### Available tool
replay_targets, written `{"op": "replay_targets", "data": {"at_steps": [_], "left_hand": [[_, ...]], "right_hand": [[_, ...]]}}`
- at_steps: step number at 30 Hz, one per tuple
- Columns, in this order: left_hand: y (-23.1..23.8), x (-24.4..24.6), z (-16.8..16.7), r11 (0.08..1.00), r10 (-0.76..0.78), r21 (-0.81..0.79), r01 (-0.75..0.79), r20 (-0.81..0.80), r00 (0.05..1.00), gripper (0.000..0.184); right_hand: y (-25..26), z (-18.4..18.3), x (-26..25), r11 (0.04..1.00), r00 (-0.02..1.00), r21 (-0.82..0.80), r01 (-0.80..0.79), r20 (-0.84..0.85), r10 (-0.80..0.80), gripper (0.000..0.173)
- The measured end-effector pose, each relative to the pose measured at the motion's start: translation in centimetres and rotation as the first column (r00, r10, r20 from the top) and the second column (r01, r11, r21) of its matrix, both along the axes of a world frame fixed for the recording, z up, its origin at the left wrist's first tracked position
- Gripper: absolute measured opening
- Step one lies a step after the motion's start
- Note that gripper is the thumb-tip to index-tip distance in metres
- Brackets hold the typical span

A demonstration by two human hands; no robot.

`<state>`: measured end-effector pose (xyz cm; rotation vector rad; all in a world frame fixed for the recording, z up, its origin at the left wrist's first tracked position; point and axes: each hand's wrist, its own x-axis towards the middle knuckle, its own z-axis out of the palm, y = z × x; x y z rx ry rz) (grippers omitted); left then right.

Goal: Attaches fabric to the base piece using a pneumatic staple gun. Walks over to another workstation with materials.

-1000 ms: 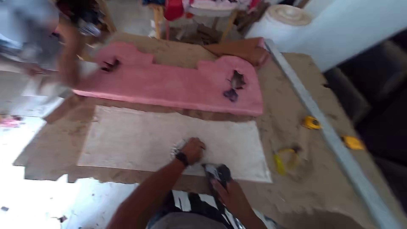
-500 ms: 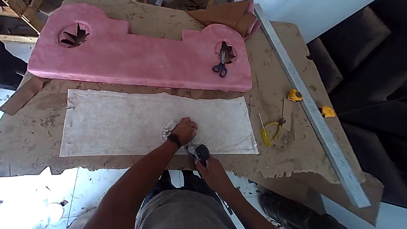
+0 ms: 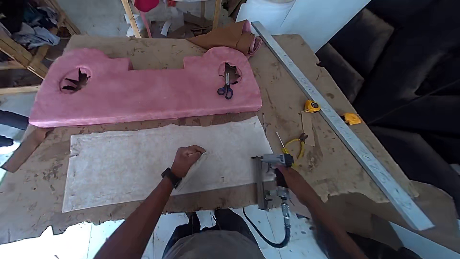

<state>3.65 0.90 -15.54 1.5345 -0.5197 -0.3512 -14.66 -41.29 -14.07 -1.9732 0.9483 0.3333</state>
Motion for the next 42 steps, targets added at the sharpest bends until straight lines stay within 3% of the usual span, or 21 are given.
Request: {"op": "replay_targets", "data": {"at_steps": [2,4,6,8,9,11,13,15,16,17,19,22,25,27,28,30,32,35,39,41,42], "left_hand": [[0.8,-1.0,3.2,0.953,0.195,-0.194,-0.231,-0.186,0.963,0.034],[0.8,-2.6,5.8,0.831,0.348,-0.355,-0.427,-0.268,0.899,0.034],[-0.8,-4.4,9.1,0.685,0.433,-0.488,-0.541,-0.325,0.841,0.028],[-2.7,-6.1,12.6,0.606,0.455,-0.569,-0.556,-0.325,0.829,0.028],[-3.3,-6.8,13.6,0.580,0.457,-0.593,-0.558,-0.330,0.826,0.029],[-3.2,-8.1,15.0,0.555,0.428,-0.627,-0.546,-0.348,0.834,0.034],[-1.5,-9.3,16.5,0.633,0.289,-0.657,-0.409,-0.289,0.913,0.055],[1.2,-10.7,16.6,0.809,0.112,-0.539,-0.233,-0.247,0.963,0.089],[1.9,-11.9,16.3,0.880,0.061,-0.445,-0.165,-0.239,0.969,0.094],[2.4,-13.2,16.0,0.938,0.046,-0.327,-0.117,-0.218,0.975,0.089],[3.0,-15.2,15.6,0.991,0.032,-0.117,-0.061,-0.236,0.971,0.053],[3.7,-18.9,13.2,0.953,0.257,-0.090,-0.290,-0.270,0.928,0.022],[4.2,-23.0,9.3,0.701,0.582,-0.190,-0.687,-0.405,0.706,0.019],[4.2,-25.4,6.2,0.501,0.621,-0.162,-0.850,-0.617,0.483,0.032],[4.4,-26.3,4.5,0.483,0.575,-0.090,-0.871,-0.718,0.392,0.048],[4.9,-27.4,0.9,0.566,0.459,0.031,-0.824,-0.842,0.283,0.079],[5.3,-27.8,-3.2,0.550,0.478,0.099,-0.829,-0.852,0.215,0.068],[5.8,-27.6,-7.6,0.222,0.690,0.193,-0.956,-0.724,0.015,0.031],[5.3,-26.5,-9.9,-0.312,0.651,0.064,-0.948,-0.712,-0.262,0.024],[5.5,-26.1,-10.1,-0.448,0.545,0.070,-0.891,-0.769,-0.334,0.027],[5.5,-26.0,-10.2,-0.441,0.497,0.104,-0.892,-0.799,-0.339,0.034]], "right_hand": [[-0.9,1.3,-0.2,0.958,0.988,-0.247,-0.148,0.014,0.156,0.070],[2.8,3.6,0.1,0.956,0.933,-0.221,-0.195,0.259,0.251,0.066],[9.7,5.4,0.3,0.911,0.800,0.216,-0.350,0.575,0.171,0.069],[16.7,6.9,1.3,0.636,0.721,0.578,-0.512,0.691,-0.047,0.093],[19.1,7.8,1.6,0.558,0.709,0.640,-0.528,0.694,-0.124,0.096],[20.4,9.3,2.0,0.537,0.695,0.669,-0.513,0.691,-0.198,0.070],[18.6,10.5,3.1,0.612,0.663,0.571,-0.547,0.742,-0.100,0.049],[16.1,11.4,4.9,0.626,0.602,0.418,-0.658,0.792,0.104,0.045],[15.2,11.7,5.6,0.597,0.558,0.344,-0.725,0.802,0.215,0.046],[14.7,12.0,6.4,0.552,0.508,0.284,-0.784,0.804,0.308,0.048],[15.2,12.4,8.3,0.494,0.436,0.212,-0.843,0.807,0.399,0.051],[17.6,12.4,10.7,0.453,0.415,0.194,-0.870,0.784,0.461,0.051],[22.4,10.9,12.9,0.339,0.369,0.186,-0.922,0.686,0.628,0.042],[26.7,7.8,14.3,0.202,0.280,0.195,-0.960,0.594,0.754,0.039],[29.0,5.7,15.1,0.131,0.231,0.215,-0.968,0.554,0.800,0.039],[32.9,1.2,16.4,0.017,0.122,0.218,-0.976,0.478,0.870,0.040],[35.8,-2.5,16.9,-0.021,0.027,0.122,-0.992,0.374,0.927,0.044],[38.8,-5.6,15.2,0.053,-0.024,-0.292,-0.955,0.255,0.967,0.046],[40.6,-8.3,11.0,0.048,-0.128,-0.673,-0.738,0.209,0.969,0.045],[40.8,-9.3,9.7,0.045,-0.144,-0.729,-0.683,0.194,0.970,0.047],[40.9,-9.5,9.5,0.042,-0.149,-0.737,-0.674,0.192,0.970,0.048]]}}
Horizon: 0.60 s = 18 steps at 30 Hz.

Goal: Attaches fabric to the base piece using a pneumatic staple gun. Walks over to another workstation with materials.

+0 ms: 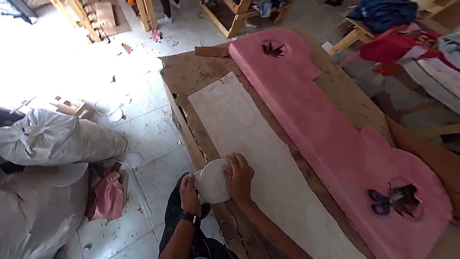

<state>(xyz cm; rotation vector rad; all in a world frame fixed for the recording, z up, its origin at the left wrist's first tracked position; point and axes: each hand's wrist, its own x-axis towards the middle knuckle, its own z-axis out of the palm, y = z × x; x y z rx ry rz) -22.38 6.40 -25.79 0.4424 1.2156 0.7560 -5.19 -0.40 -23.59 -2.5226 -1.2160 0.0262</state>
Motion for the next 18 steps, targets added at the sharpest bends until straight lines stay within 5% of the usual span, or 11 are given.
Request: {"op": "replay_targets", "data": {"at_steps": [3,9,18], "left_hand": [[0.1,-0.1,-0.6,0.973,-0.183,-0.127,0.190,0.070,0.981,0.058],[3.3,0.8,-2.4,0.974,-0.225,0.031,0.223,0.130,0.966,0.033],[2.9,2.2,-7.5,0.950,-0.251,0.217,0.223,0.113,0.961,0.038]], "right_hand": [[0.5,0.1,-0.5,0.998,0.999,-0.029,-0.051,-0.009,0.051,0.046],[1.2,-0.7,-1.0,0.993,0.994,0.050,-0.111,-0.006,0.112,0.045],[1.5,-1.6,-0.8,0.995,0.996,0.055,-0.086,-0.023,0.087,0.044]]}}
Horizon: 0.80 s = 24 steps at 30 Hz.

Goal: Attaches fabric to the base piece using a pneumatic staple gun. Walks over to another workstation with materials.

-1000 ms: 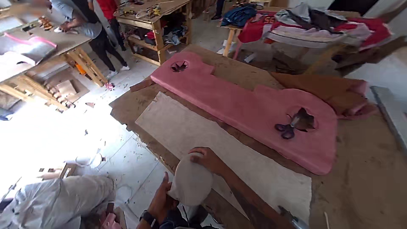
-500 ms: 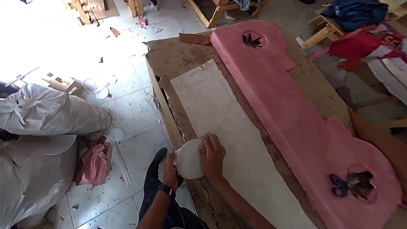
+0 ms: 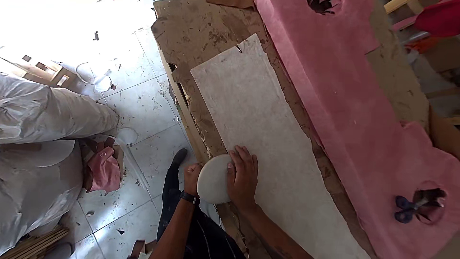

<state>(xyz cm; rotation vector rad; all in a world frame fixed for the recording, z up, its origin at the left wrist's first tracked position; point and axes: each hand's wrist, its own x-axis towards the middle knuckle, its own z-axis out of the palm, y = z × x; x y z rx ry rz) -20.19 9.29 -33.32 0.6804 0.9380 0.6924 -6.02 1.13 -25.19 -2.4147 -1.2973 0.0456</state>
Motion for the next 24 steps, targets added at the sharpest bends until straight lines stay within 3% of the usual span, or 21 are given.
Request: {"op": "replay_targets", "data": {"at_steps": [4,7,9,11,13,15,17,19,22,24], "left_hand": [[-1.2,0.5,-0.5,0.999,0.044,0.005,-0.044,0.027,0.999,0.035],[-1.2,0.7,3.7,0.992,0.087,0.100,-0.084,-0.027,0.996,0.034],[-1.1,1.9,7.6,0.967,0.030,0.253,-0.040,0.042,0.999,0.033],[-2.2,4.1,11.5,0.934,-0.138,0.347,0.081,0.143,0.980,0.032],[-3.6,6.4,14.3,0.877,-0.332,0.419,0.237,0.170,0.928,0.034],[-4.9,8.3,16.5,0.721,-0.536,0.569,0.395,0.098,0.838,0.034],[-6.3,10.3,17.9,0.497,-0.693,0.711,0.497,-0.019,0.721,0.035],[-7.6,12.8,17.5,0.219,-0.783,0.824,0.522,-0.170,0.598,0.034],[-10.0,15.4,14.6,-0.154,-0.834,0.860,0.487,-0.377,0.402,0.035],[-11.6,16.1,12.4,-0.338,-0.831,0.856,0.392,-0.467,0.302,0.034]], "right_hand": [[0.0,0.0,-0.2,0.999,0.999,-0.008,0.041,-0.017,-0.041,0.043],[-0.4,0.7,-0.4,0.995,0.993,0.059,0.084,-0.086,-0.079,0.044],[-0.8,1.8,-0.9,0.960,0.956,0.199,0.195,-0.257,-0.141,0.046],[-1.5,3.7,-2.2,0.849,0.794,0.309,0.428,-0.577,-0.190,0.051],[-2.1,6.7,-3.0,0.643,0.469,0.310,0.700,-0.879,-0.087,0.058],[-3.2,10.9,-2.5,0.382,0.243,0.259,0.887,-0.966,0.090,0.055],[-5.7,14.3,-1.3,0.228,0.184,0.247,0.942,-0.947,0.265,0.060],[-8.7,14.9,-0.2,0.090,0.169,0.219,0.972,-0.907,0.386,0.060],[-13.3,14.0,-0.7,-0.004,0.083,0.089,0.996,-0.901,0.425,0.073],[-16.9,12.5,-2.2,0.040,0.004,0.023,0.999,-0.912,0.409,0.086]]}}
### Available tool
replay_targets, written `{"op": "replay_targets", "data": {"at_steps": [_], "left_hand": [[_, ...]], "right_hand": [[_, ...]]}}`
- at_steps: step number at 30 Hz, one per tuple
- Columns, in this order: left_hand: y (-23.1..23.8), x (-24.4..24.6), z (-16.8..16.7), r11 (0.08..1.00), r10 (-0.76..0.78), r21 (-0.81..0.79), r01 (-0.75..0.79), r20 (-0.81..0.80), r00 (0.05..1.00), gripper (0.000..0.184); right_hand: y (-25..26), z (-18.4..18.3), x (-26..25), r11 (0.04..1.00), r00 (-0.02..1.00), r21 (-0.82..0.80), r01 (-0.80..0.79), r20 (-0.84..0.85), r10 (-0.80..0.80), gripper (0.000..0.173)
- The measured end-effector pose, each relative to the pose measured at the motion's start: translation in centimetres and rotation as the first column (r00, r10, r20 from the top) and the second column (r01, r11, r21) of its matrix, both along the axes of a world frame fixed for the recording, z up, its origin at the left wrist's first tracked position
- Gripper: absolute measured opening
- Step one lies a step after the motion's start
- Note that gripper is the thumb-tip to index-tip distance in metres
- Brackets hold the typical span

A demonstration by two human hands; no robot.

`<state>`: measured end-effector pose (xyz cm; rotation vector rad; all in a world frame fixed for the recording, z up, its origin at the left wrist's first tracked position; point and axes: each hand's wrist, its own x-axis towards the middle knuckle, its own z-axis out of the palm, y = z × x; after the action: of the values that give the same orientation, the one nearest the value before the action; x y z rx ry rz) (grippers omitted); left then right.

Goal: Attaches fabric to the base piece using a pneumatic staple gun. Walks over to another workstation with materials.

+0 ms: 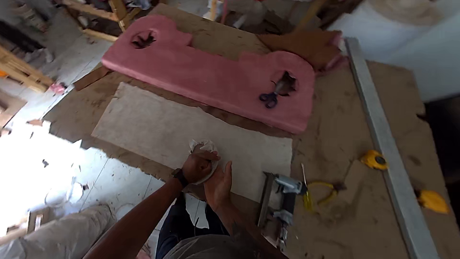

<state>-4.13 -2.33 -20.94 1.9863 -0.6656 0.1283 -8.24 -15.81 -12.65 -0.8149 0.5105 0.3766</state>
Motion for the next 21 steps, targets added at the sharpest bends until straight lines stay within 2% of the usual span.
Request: {"op": "replay_targets", "data": {"at_steps": [1,2,4,5,6,7,9,10,12,13,16,18,19,21], "left_hand": [[-0.5,0.0,-1.0,0.995,-0.069,0.071,0.067,0.028,0.997,0.032],[-0.8,-0.4,-2.1,0.981,-0.129,0.154,0.121,0.044,0.991,0.029],[-1.0,-0.9,-3.9,0.932,-0.204,0.314,0.181,0.044,0.978,0.024],[-1.0,-0.7,-4.3,0.914,-0.227,0.352,0.201,0.035,0.973,0.023],[-0.9,-0.6,-4.5,0.901,-0.246,0.375,0.220,0.022,0.969,0.022],[-0.8,-0.6,-4.6,0.890,-0.263,0.388,0.241,0.004,0.965,0.021],[-0.3,-0.3,-4.7,0.877,-0.301,0.390,0.280,-0.007,0.954,0.018],[0.1,-0.1,-4.8,0.864,-0.334,0.400,0.307,-0.003,0.943,0.018],[0.6,0.3,-4.5,0.814,-0.401,0.442,0.376,-0.040,0.915,0.020],[0.7,0.5,-4.3,0.803,-0.421,0.443,0.398,-0.052,0.906,0.021],[1.2,1.1,-4.3,0.814,-0.458,0.387,0.434,-0.034,0.888,0.023],[1.4,1.4,-4.3,0.814,-0.489,0.350,0.464,-0.018,0.872,0.024],[1.5,1.6,-4.3,0.807,-0.507,0.343,0.480,-0.014,0.862,0.024],[1.4,2.0,-4.3,0.790,-0.536,0.344,0.507,-0.012,0.844,0.022]], "right_hand": [[-2.1,-1.5,-1.3,0.998,0.998,-0.018,-0.056,-0.039,0.055,0.091],[-4.1,-2.2,-2.8,0.990,0.991,-0.071,-0.119,-0.076,0.113,0.088],[-8.2,-1.1,-5.5,0.933,0.980,-0.306,-0.193,-0.104,0.168,0.060],[-10.6,-0.4,-6.8,0.864,0.987,-0.477,-0.159,-0.049,0.155,0.044],[-13.5,-0.2,-8.0,0.757,0.991,-0.650,-0.072,0.040,0.128,0.035],[-16.7,-0.1,-9.2,0.606,0.990,-0.795,0.033,0.109,0.089,0.032],[-22.7,-0.3,-9.8,0.248,0.994,-0.964,0.096,0.104,0.023,0.041],[-24.7,-1.0,-9.7,0.143,0.998,-0.988,0.058,0.059,0.002,0.050],[-26.4,-2.8,-9.1,0.027,0.994,-0.994,-0.110,-0.110,-0.015,0.068],[-26.6,-3.7,-8.4,-0.015,0.986,-0.986,-0.164,-0.163,-0.017,0.071],[-27.1,-5.2,-6.8,-0.070,0.965,-0.963,-0.261,-0.260,-0.023,0.065],[-27.5,-5.6,-6.7,-0.031,0.957,-0.957,-0.290,-0.290,-0.005,0.055],[-27.4,-5.5,-7.2,0.043,0.967,-0.966,-0.255,-0.256,-0.007,0.052],[-25.9,-4.3,-8.7,0.292,0.995,-0.954,-0.074,-0.089,-0.038,0.056]]}}
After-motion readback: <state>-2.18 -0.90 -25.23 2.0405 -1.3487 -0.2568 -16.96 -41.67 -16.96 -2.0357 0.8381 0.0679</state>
